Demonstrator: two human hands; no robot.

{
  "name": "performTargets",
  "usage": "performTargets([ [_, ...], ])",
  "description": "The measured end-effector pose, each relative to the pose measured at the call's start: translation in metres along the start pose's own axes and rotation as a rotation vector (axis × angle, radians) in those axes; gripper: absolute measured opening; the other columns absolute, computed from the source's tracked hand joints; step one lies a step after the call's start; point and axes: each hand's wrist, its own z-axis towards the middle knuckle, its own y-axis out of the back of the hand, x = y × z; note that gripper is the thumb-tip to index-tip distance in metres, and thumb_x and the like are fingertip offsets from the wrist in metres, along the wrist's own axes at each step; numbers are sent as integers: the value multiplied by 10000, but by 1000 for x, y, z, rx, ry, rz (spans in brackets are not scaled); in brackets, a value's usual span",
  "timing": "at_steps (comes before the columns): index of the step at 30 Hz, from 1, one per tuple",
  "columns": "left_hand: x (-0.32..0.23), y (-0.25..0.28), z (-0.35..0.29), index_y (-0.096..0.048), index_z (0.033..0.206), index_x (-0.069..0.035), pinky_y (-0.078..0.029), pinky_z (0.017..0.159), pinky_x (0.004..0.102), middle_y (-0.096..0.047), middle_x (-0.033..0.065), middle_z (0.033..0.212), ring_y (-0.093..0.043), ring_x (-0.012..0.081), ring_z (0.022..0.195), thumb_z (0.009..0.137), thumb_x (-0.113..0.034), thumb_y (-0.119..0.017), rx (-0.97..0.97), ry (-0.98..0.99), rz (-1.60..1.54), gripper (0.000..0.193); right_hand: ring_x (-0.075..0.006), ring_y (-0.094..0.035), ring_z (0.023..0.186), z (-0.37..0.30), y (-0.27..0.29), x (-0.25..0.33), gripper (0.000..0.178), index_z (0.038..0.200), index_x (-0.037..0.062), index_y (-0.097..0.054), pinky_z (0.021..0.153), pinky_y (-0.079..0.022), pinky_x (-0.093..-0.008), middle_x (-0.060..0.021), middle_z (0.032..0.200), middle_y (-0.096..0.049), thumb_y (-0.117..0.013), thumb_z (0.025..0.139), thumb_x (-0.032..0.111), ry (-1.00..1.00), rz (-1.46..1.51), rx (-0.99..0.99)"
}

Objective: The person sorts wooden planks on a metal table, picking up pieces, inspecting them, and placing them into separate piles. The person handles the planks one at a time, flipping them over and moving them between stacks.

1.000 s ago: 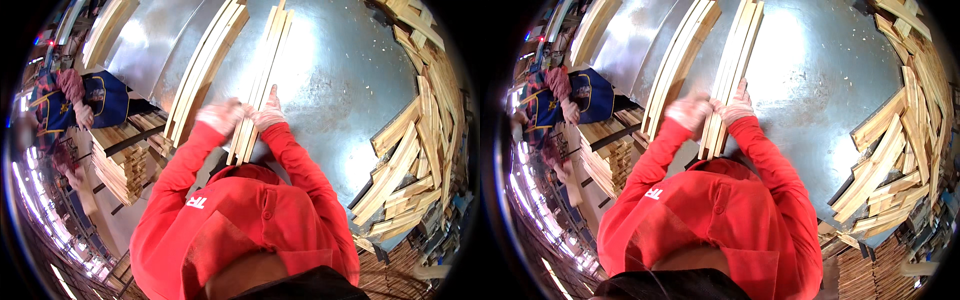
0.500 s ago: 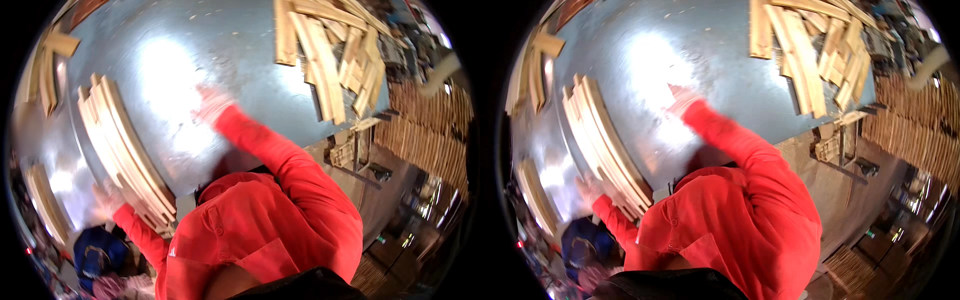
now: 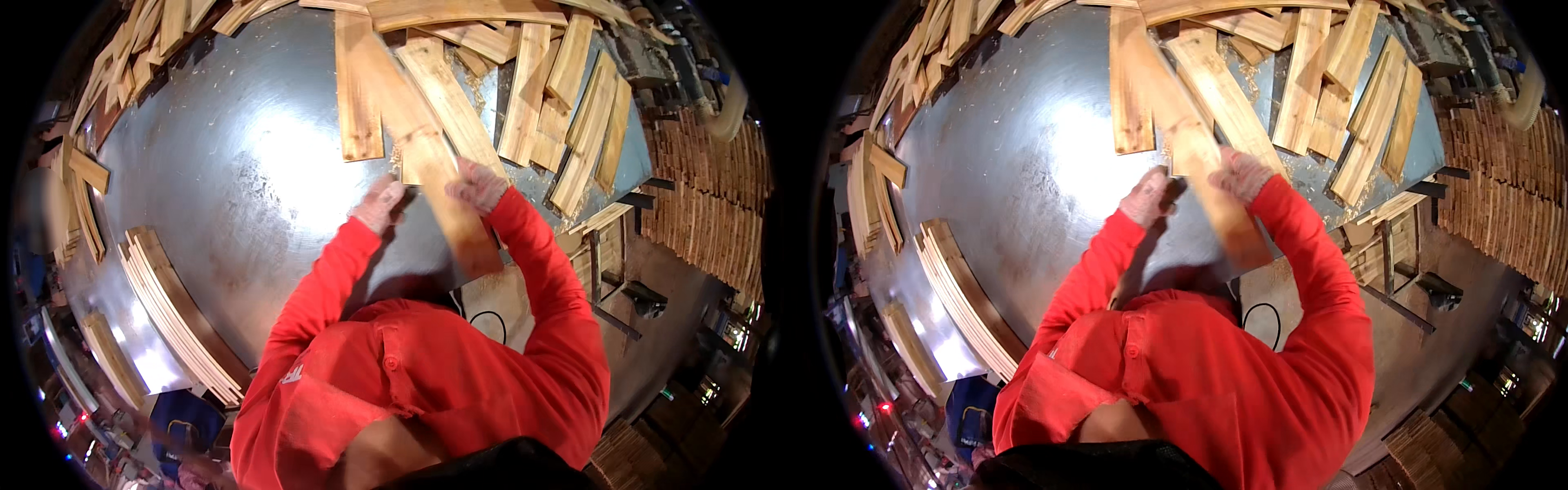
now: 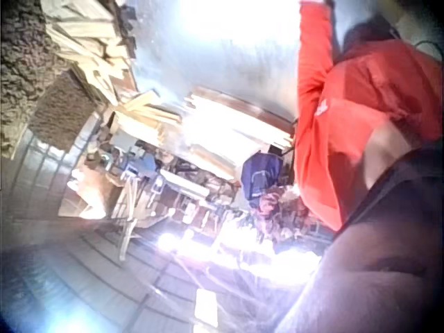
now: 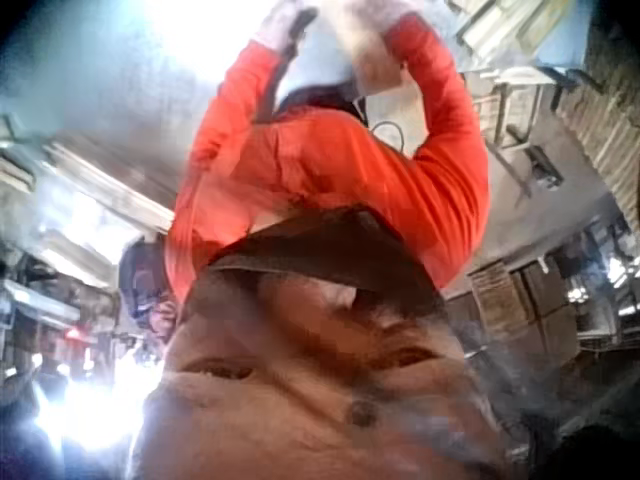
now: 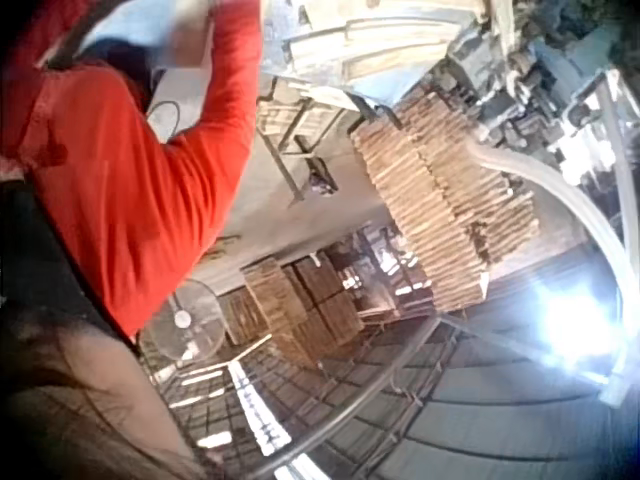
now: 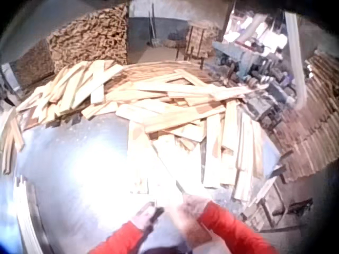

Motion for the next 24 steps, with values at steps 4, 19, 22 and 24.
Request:
performTargets([
  [4, -7, -67, -10, -548, 1194, -23, -539, 786, 383, -630, 110, 1081, -609, 244, 979, 796, -208, -745, -73, -63, -556, 481, -355, -446, 1271, 11, 10, -29, 811, 1402, 5, -377, 1076, -340, -371, -209, 1353, -492, -739, 777, 374, 251, -607, -515],
  [19, 47, 8, -9, -569, 1164, -9, -502, 866, 367, -617, 130, 1103, -601, 254, 987, 878, -200, -610, -414, -150, -345, 346, -380, -369, 1325, 121, -53, 65, 947, 1417, 7, -335, 1114, -301, -391, -261, 1389, -418, -724, 725, 524, -28, -523, 195],
  [22, 14, -15, -22, -585, 1162, 55, -475, 923, 370, -626, 128, 1125, -602, 232, 998, 819, -156, -712, -475, -109, -468, 423, -345, -351, 1350, 198, 19, 85, 853, 1431, 66, -360, 1123, -284, -371, -210, 1441, -389, -628, 795, 568, 307, -866, -108],
  [24, 27, -5, -21, -562, 1181, 33, -517, 847, 353, -632, 128, 1086, -625, 234, 941, 825, -216, -684, -460, -198, -476, 451, -357, -425, 1293, 246, 115, 144, 854, 1372, 44, -440, 1091, -326, -381, -194, 1401, -453, -614, 740, 593, 189, -952, -322],
])
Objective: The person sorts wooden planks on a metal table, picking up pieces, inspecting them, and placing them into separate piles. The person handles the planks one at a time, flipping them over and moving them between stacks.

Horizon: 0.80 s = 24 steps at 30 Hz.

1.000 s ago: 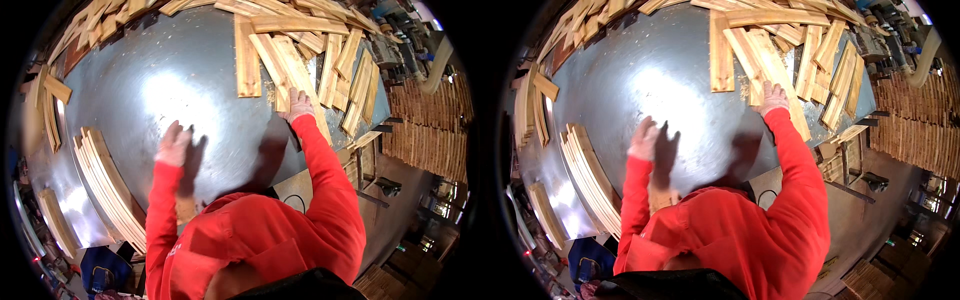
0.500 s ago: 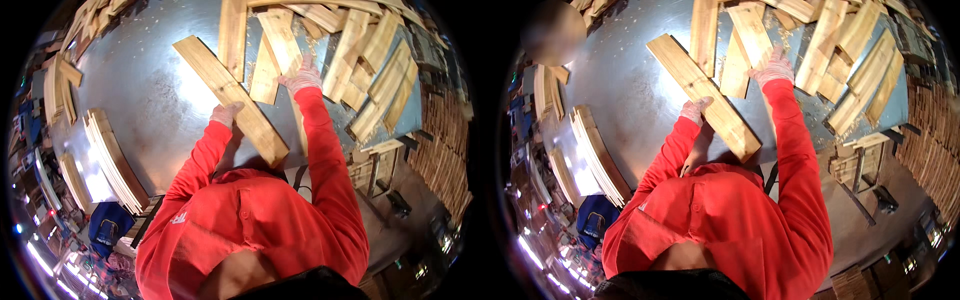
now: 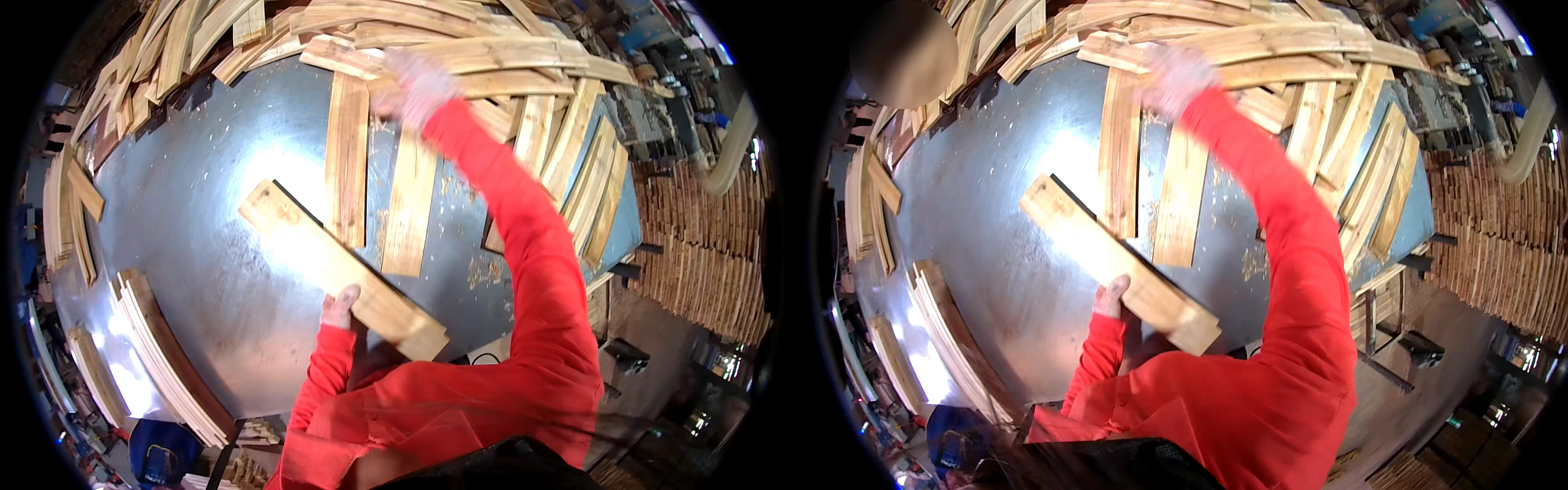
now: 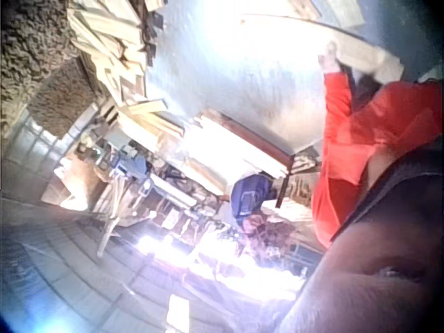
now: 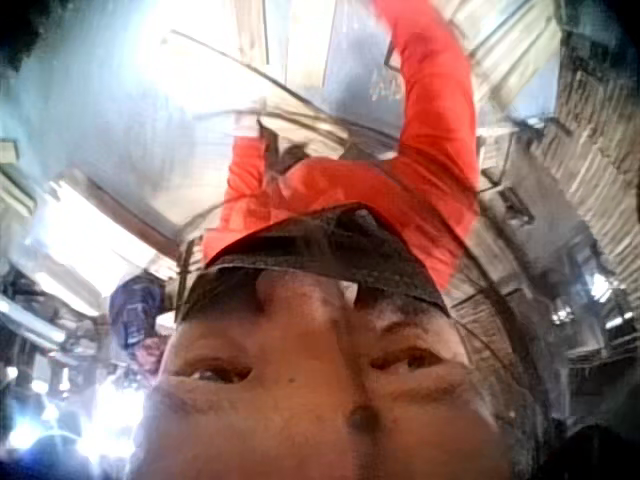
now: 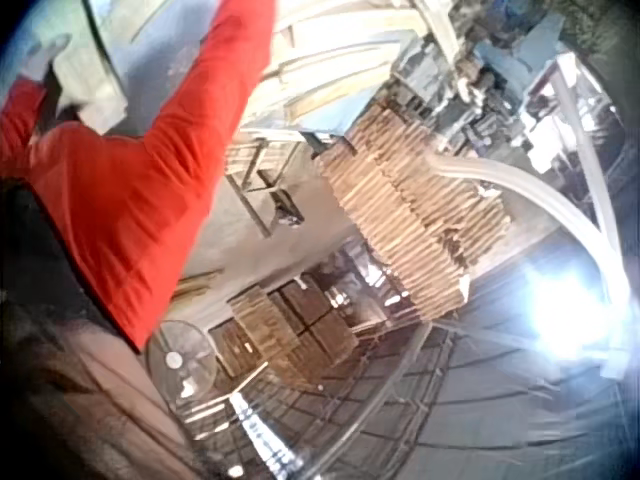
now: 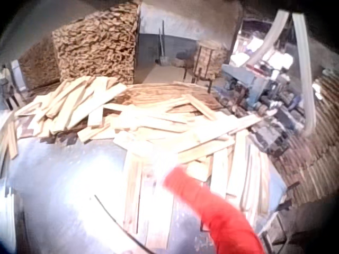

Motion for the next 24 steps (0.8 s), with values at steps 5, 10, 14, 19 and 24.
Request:
performTargets([
  [5, -38, -17, -10, -544, 1201, -3, -487, 811, 320, -630, 46, 1032, -595, 181, 890, 819, -216, -665, -1, 66, 377, 453, -341, -321, 1368, 123, 55, -181, 976, 1460, 74, -287, 1114, -264, -447, -187, 1487, -326, -473, 773, 742, -356, -388, -375],
  [10, 7, 25, 6, -610, 1066, -47, -484, 743, 295, -626, 33, 997, -591, 139, 841, 846, -200, -653, 17, -76, 170, 271, -330, -330, 1366, 144, -10, -187, 1125, 1491, 101, -204, 1112, -207, -510, -177, 1467, -366, -490, 682, 827, -604, -265, -40],
  [14, -2, 4, -3, -624, 1033, -21, -496, 740, 320, -663, 71, 985, -626, 189, 842, 838, -224, -639, -177, -124, 614, 282, -349, -252, 1396, 49, -64, -142, 1170, 1490, 59, -166, 1146, -164, -448, -203, 1499, -286, -565, 660, 780, -276, -322, -104],
  [19, 1, 2, 4, -606, 1101, 19, -540, 790, 322, -678, 109, 962, -652, 203, 851, 814, -138, -643, -252, 5, 181, 330, -309, -256, 1399, -54, -83, -62, 1174, 1472, 20, -170, 1160, -145, -396, -189, 1480, -316, -702, 638, 654, -331, -284, -13],
  [24, -40, -22, 2, -597, 1123, 2, -529, 770, 305, -669, 111, 981, -646, 207, 861, 842, -157, -641, -315, -92, 309, 326, -331, -342, 1353, -104, -83, -53, 1119, 1447, -12, -233, 1124, -265, -382, -207, 1430, -389, -793, 628, 506, -411, -81, -119],
])
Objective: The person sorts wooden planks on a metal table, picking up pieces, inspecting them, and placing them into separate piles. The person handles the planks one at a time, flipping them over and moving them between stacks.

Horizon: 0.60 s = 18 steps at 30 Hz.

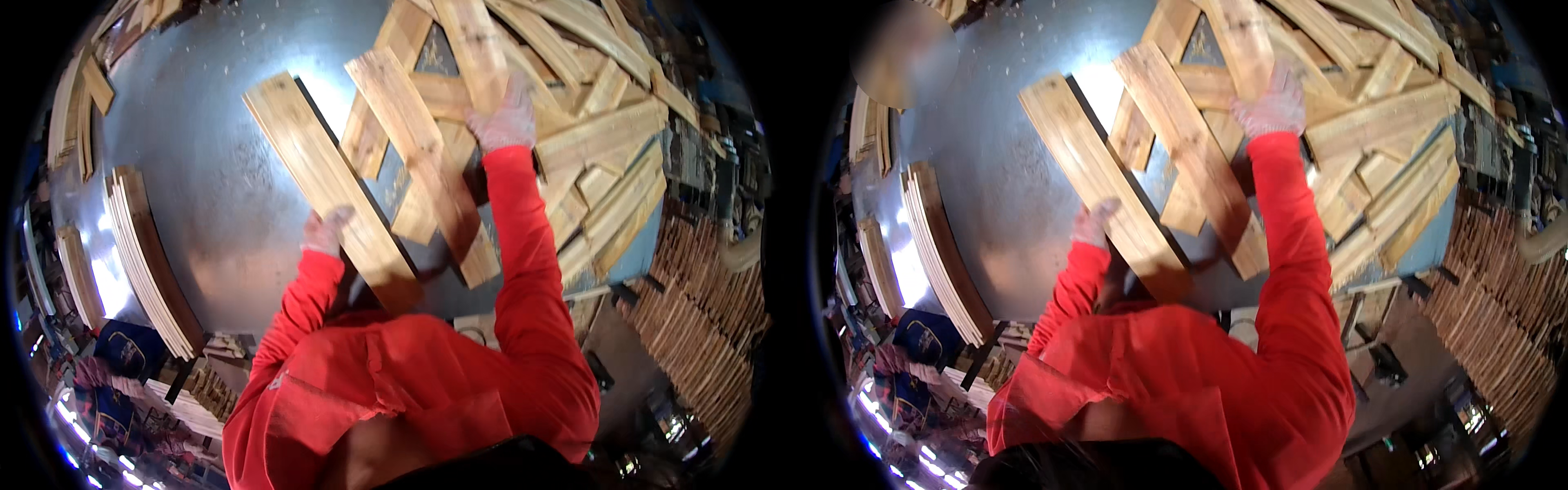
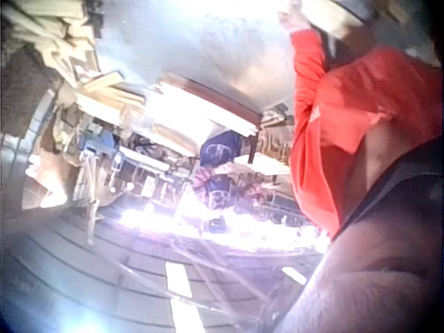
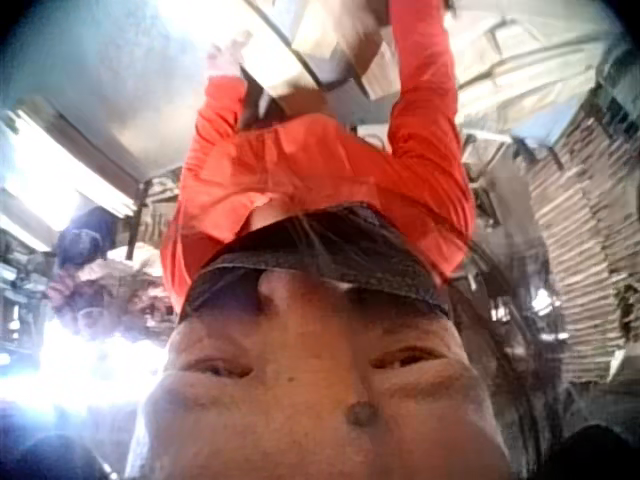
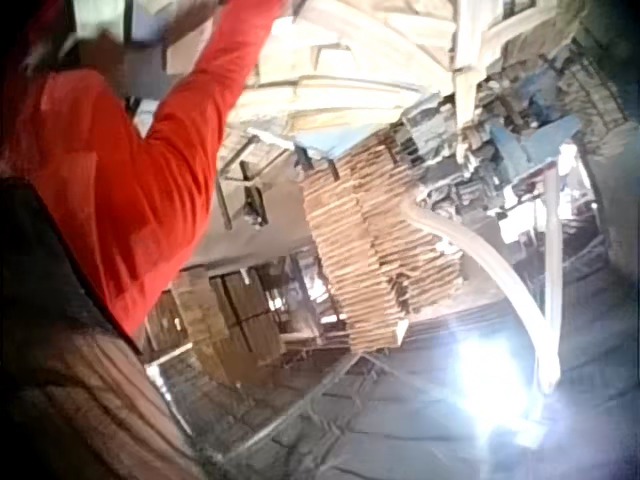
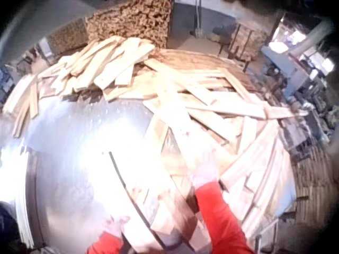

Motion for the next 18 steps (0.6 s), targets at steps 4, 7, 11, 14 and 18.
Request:
performTargets([
  [4, -10, 56, 32, -640, 1086, -14, -510, 785, 352, -685, 134, 964, -647, 233, 857, 763, -351, -734, -48, -35, 82, 476, -334, -421, 1295, -32, 10, -28, 1066, 1431, -26, -269, 1080, -348, -370, -234, 1381, -440, -841, 621, 364, 107, 544, 94],
  [7, -29, 103, 49, -665, 1049, -24, -488, 764, 325, -682, 99, 930, -625, 209, 850, 754, -308, -755, -148, -35, 157, 419, -381, -379, 1310, -102, 8, -3, 1138, 1474, 23, -142, 1083, -343, -386, -236, 1443, -328, -844, 630, 324, 61, 195, 249],
  [11, -35, 143, 45, -636, 1034, -5, -505, 675, 324, -678, 108, 915, -628, 195, 750, 789, -158, -709, -116, -61, 159, 298, -414, -354, 1316, -172, 12, 32, 1191, 1494, 65, -61, 1091, -330, -409, -252, 1447, -292, -840, 635, 338, -73, 70, 451],
  [14, -48, 130, 3, -597, 1094, 12, -509, 691, 320, -677, 111, 925, -635, 199, 773, 805, -91, -680, -172, -59, 291, 318, -393, -385, 1282, -182, 0, 36, 1167, 1485, 67, -134, 1066, -363, -404, -252, 1380, -333, -850, 593, 299, -164, 238, 373],
  [18, -35, 131, -6, -603, 1125, 4, -482, 814, 325, -677, 106, 980, -619, 204, 883, 809, -229, -704, -92, -183, 291, 406, -330, -468, 1218, -191, -43, 84, 1164, 1497, 35, -41, 1028, -392, -387, -235, 1344, -430, -827, 673, 275, 25, 1233, 510],
])
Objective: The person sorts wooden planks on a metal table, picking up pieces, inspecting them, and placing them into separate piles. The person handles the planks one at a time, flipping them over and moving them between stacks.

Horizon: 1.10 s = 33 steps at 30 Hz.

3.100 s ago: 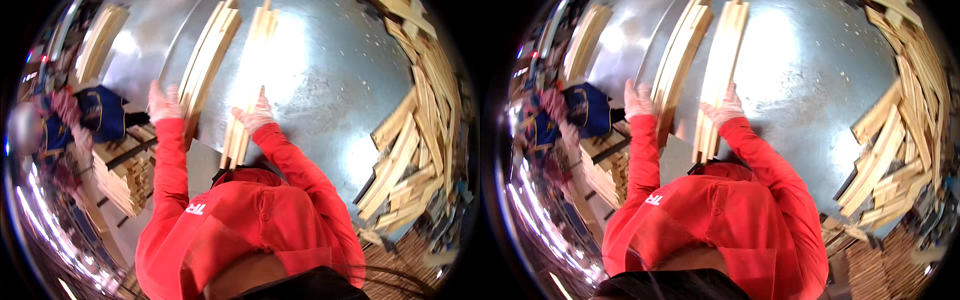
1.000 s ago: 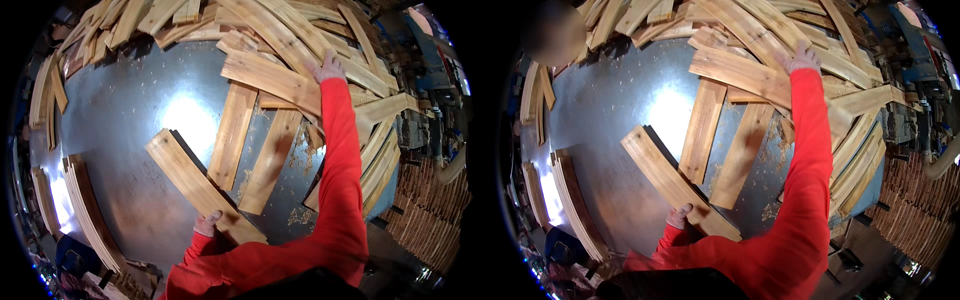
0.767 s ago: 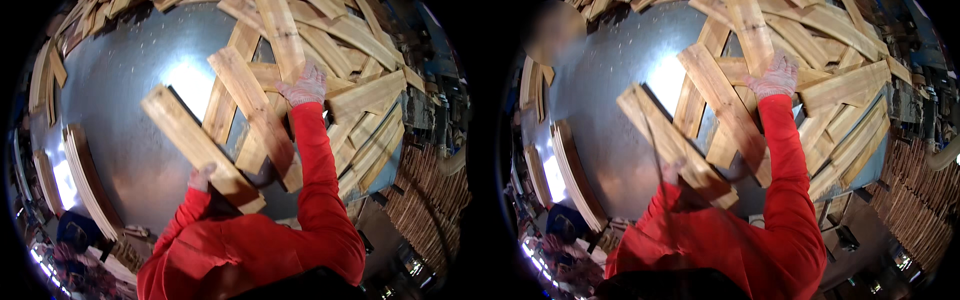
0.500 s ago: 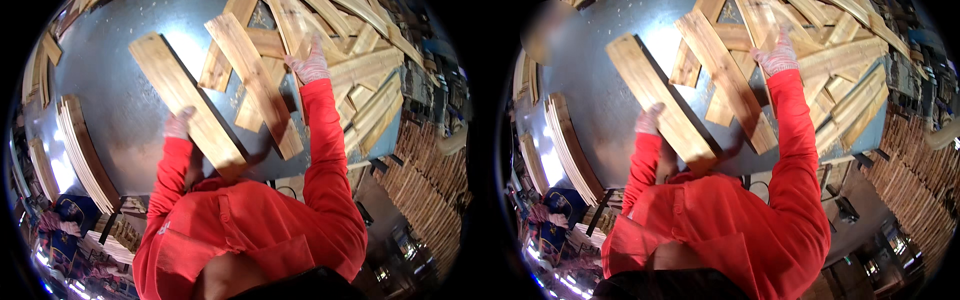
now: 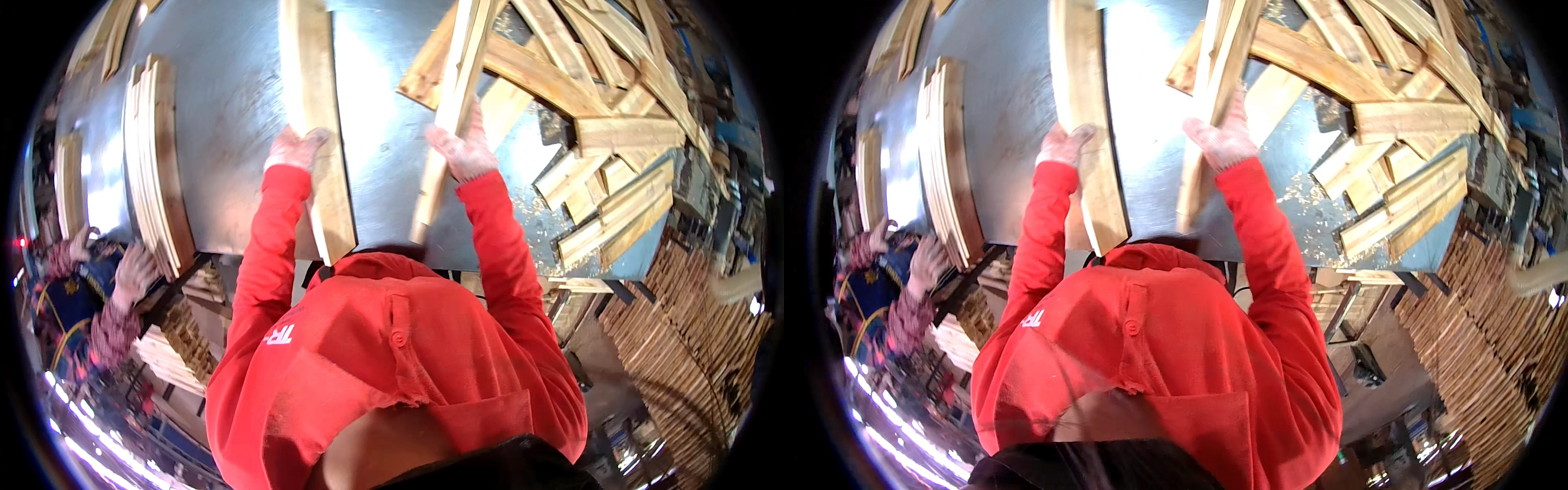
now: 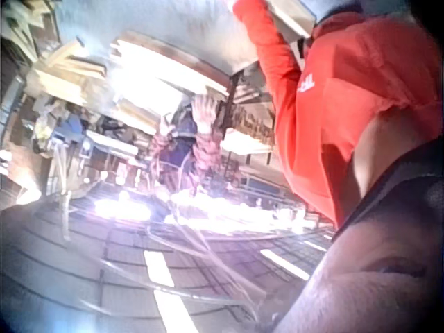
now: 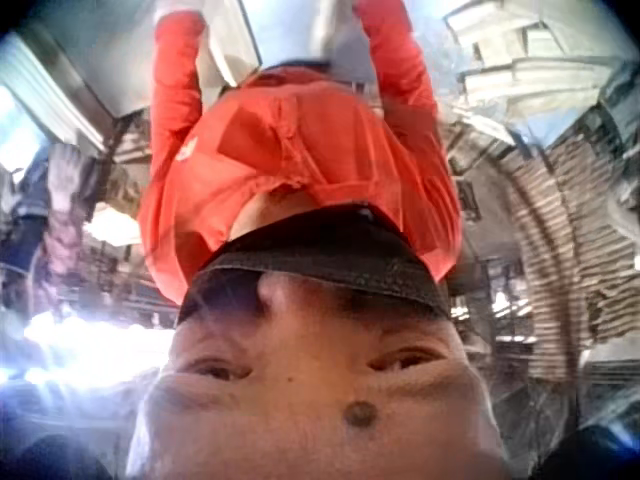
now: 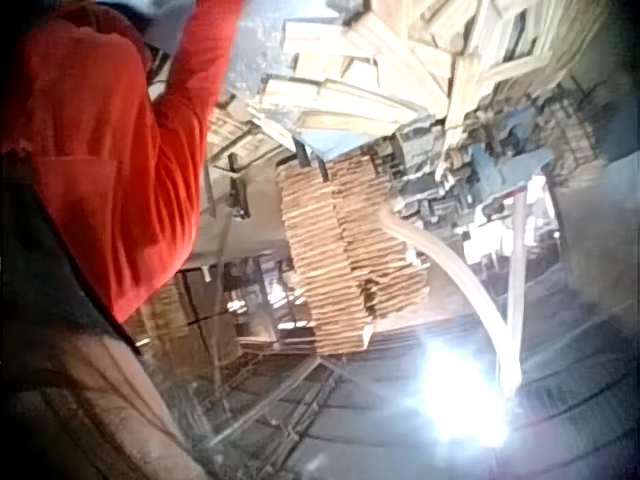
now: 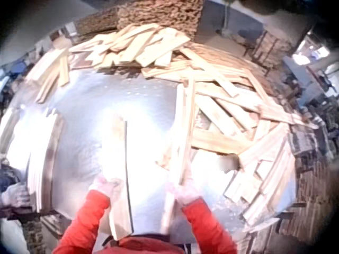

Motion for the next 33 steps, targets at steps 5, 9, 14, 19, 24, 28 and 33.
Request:
performTargets([
  [5, -23, 2, 12, -411, 1340, 25, -442, 938, 399, -608, 244, 1167, -582, 374, 1087, 796, -528, -641, 57, -16, 493, 809, -248, -547, 1069, -1, -116, 1, 1053, 1478, 25, -99, 946, -447, -308, -177, 1222, -528, -781, 690, 172, -237, -284, 248],
  [9, -46, -4, -4, -161, 1470, 11, -412, 1005, 393, -519, 262, 1301, -523, 378, 1196, 760, -499, -695, 87, 81, 705, 1024, -242, -572, 1026, -33, -111, -44, 715, 1353, 4, -357, 914, -479, -343, -112, 1124, -588, -706, 736, 102, -484, 269, 327],
  [14, 13, 22, 32, -361, 1368, 47, -473, 935, 374, -620, 193, 1177, -609, 295, 1074, 763, -405, -725, 167, -109, 121, 838, -304, -542, 1110, -42, -76, -65, 694, 1387, -3, -311, 978, -434, -383, -182, 1199, -550, -658, 827, 213, -109, -330, 166],
  [19, 42, 43, 41, -606, 1180, -37, -555, 820, 359, -672, 129, 1074, -645, 225, 965, 917, -316, -610, 649, 336, -1345, 383, -272, -504, 1175, -55, -120, 8, 758, 1434, -53, -220, 994, -412, -347, -161, 1310, -475, -647, 848, 167, 419, -521, 241],
  [24, 24, 46, 37, -548, 1261, 11, -472, 911, 339, -636, 173, 1173, -611, 305, 1063, 931, -365, -564, 73, 212, 28, 501, -294, -329, 1357, -65, -179, -11, 1018, 1488, -11, -81, 1100, -281, -312, -222, 1460, -316, -751, 773, 264, -36, -482, 468],
  [28, -44, 46, -29, -194, 1472, -22, -434, 950, 382, -564, 318, 1179, -566, 398, 1109, 806, -486, -632, 141, 63, 511, 923, -380, -351, 1335, -51, -161, 31, 851, 1476, 55, -240, 1092, -307, -312, -227, 1446, -351, -690, 811, 339, -229, -687, 753],
  [33, 17, 42, -20, -373, 1356, -76, -484, 887, 453, -625, 266, 1093, -607, 412, 1020, 782, -374, -648, -113, -22, 476, 703, -347, -479, 1240, -25, -118, 22, 895, 1448, 34, -272, 1049, -370, -414, -241, 1358, -453, -698, 769, 430, 215, -1252, -169],
])
